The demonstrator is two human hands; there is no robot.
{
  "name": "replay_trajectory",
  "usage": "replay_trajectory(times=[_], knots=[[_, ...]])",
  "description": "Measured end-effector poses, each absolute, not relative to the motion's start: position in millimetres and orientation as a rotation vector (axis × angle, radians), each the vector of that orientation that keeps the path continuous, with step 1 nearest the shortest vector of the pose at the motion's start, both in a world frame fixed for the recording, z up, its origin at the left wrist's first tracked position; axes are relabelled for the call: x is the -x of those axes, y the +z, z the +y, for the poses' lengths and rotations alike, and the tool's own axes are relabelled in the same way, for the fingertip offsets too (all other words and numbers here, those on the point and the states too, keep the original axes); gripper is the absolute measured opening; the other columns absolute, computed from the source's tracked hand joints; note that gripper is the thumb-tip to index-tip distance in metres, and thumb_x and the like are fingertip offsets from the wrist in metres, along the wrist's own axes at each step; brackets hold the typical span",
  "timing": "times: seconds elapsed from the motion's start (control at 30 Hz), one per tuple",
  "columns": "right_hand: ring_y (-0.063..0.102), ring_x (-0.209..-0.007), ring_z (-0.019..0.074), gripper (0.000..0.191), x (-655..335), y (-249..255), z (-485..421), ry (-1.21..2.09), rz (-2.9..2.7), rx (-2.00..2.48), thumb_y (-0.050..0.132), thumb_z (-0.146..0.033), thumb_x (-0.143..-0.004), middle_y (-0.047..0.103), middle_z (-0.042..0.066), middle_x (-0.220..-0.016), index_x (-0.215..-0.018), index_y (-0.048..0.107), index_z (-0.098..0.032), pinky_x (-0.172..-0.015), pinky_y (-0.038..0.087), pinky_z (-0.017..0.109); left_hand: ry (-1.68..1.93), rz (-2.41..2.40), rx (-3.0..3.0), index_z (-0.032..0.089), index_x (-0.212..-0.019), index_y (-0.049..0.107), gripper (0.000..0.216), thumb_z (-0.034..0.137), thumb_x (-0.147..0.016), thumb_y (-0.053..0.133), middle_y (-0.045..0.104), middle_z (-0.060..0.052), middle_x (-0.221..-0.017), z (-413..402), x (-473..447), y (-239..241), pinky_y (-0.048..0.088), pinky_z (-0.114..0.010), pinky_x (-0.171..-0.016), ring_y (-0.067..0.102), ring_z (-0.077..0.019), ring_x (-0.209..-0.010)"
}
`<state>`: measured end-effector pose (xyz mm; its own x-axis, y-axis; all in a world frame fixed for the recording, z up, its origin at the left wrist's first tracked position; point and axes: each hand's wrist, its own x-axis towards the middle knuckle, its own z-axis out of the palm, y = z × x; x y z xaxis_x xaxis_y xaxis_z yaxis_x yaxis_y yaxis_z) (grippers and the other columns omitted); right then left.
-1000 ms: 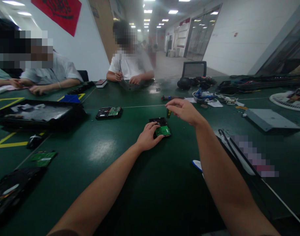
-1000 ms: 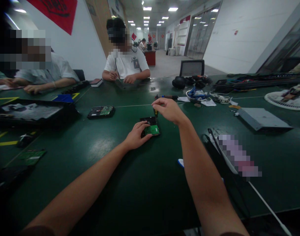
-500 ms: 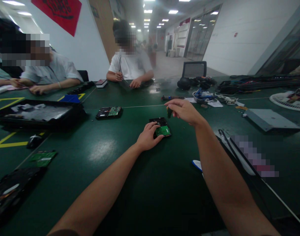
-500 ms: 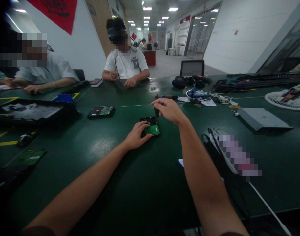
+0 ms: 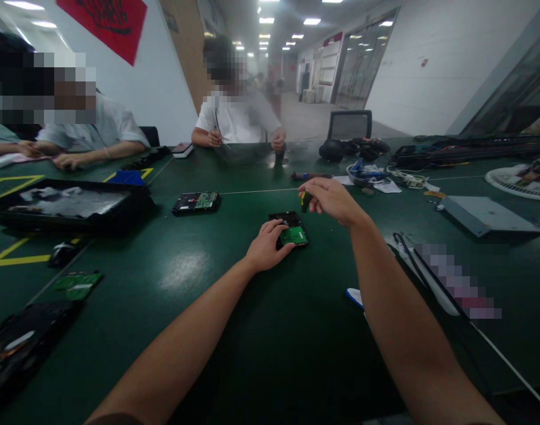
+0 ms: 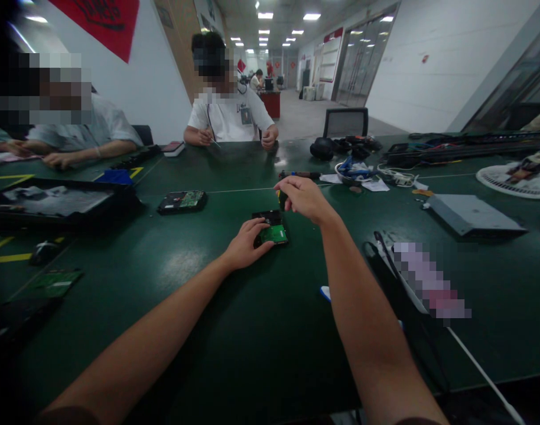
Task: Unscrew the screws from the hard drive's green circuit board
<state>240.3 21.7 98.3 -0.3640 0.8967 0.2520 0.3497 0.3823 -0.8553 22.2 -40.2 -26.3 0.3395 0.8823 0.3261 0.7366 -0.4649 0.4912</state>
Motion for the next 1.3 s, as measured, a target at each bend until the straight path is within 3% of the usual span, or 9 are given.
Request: replay_trajectory(times=[0.23,0.43,0.63,0.8,1.03,1.3], knots=[[0.054,-0.06,0.0129,0.019,-240.5,101.9,18.6,0.785,-1.918,1.071,0.063,-0.036,-0.093,0.07,0.004,-0.079,-0.085,0.071,-0.02,-0.057,0.041,0.03,0.818,1.452,-2.343,0.024,-0.14,0.056,0.055,0.054,-0.094,0.061,0.048,-0.013,-0.154,-40.8,-22.2,-25.4,0.04,-0.056,-0.121,0.039,-0.0326,-0.148],[0.054,-0.057,0.0107,0.024,-239.5,100.1,19.5,0.921,-1.885,1.029,0.06,-0.043,-0.096,0.075,0.007,-0.101,-0.092,0.068,-0.021,-0.054,0.043,0.029,0.822,1.449,-2.347,0.023,-0.14,0.056,0.056,0.055,-0.094,0.061,0.048,-0.013,-0.154,-40.0,-22.1,-26.7,0.04,-0.056,-0.121,0.039,-0.0328,-0.148],[0.056,-0.059,0.0118,0.026,-240.9,98.0,22.7,0.894,-1.922,1.012,0.056,-0.042,-0.098,0.073,0.006,-0.098,-0.101,0.072,-0.022,-0.054,0.041,0.029,0.821,1.45,-2.351,0.023,-0.14,0.056,0.056,0.055,-0.094,0.06,0.048,-0.013,-0.154,-39.5,-22.1,-27.4,0.04,-0.055,-0.121,0.039,-0.0325,-0.148],[0.055,-0.062,0.0145,0.029,-241.2,97.8,22.8,0.746,-1.931,1.077,0.064,-0.048,-0.094,0.068,0.004,-0.078,-0.089,0.071,-0.021,-0.058,0.042,0.031,0.821,1.452,-2.351,0.023,-0.141,0.055,0.058,0.056,-0.094,0.06,0.047,-0.013,-0.155,-39.6,-22.6,-27.2,0.039,-0.055,-0.121,0.038,-0.0329,-0.148],[0.054,-0.056,0.0102,0.027,-238.5,99.7,19.1,0.86,-1.875,1.048,0.062,-0.047,-0.096,0.075,0.006,-0.099,-0.091,0.067,-0.021,-0.055,0.044,0.029,0.83,1.444,-2.347,0.024,-0.139,0.056,0.055,0.053,-0.093,0.062,0.049,-0.013,-0.153,-39.7,-22.8,-27.3,0.04,-0.056,-0.121,0.04,-0.0328,-0.148],[0.059,-0.062,0.0127,0.021,-240.3,99.3,20.6,0.86,-1.901,1.047,0.064,-0.038,-0.094,0.073,0.007,-0.099,-0.104,0.072,-0.022,-0.056,0.045,0.03,0.826,1.448,-2.353,0.023,-0.139,0.056,0.056,0.056,-0.094,0.06,0.049,-0.013,-0.153,-39.9,-22.6,-27.6,0.04,-0.055,-0.121,0.039,-0.0326,-0.148]])
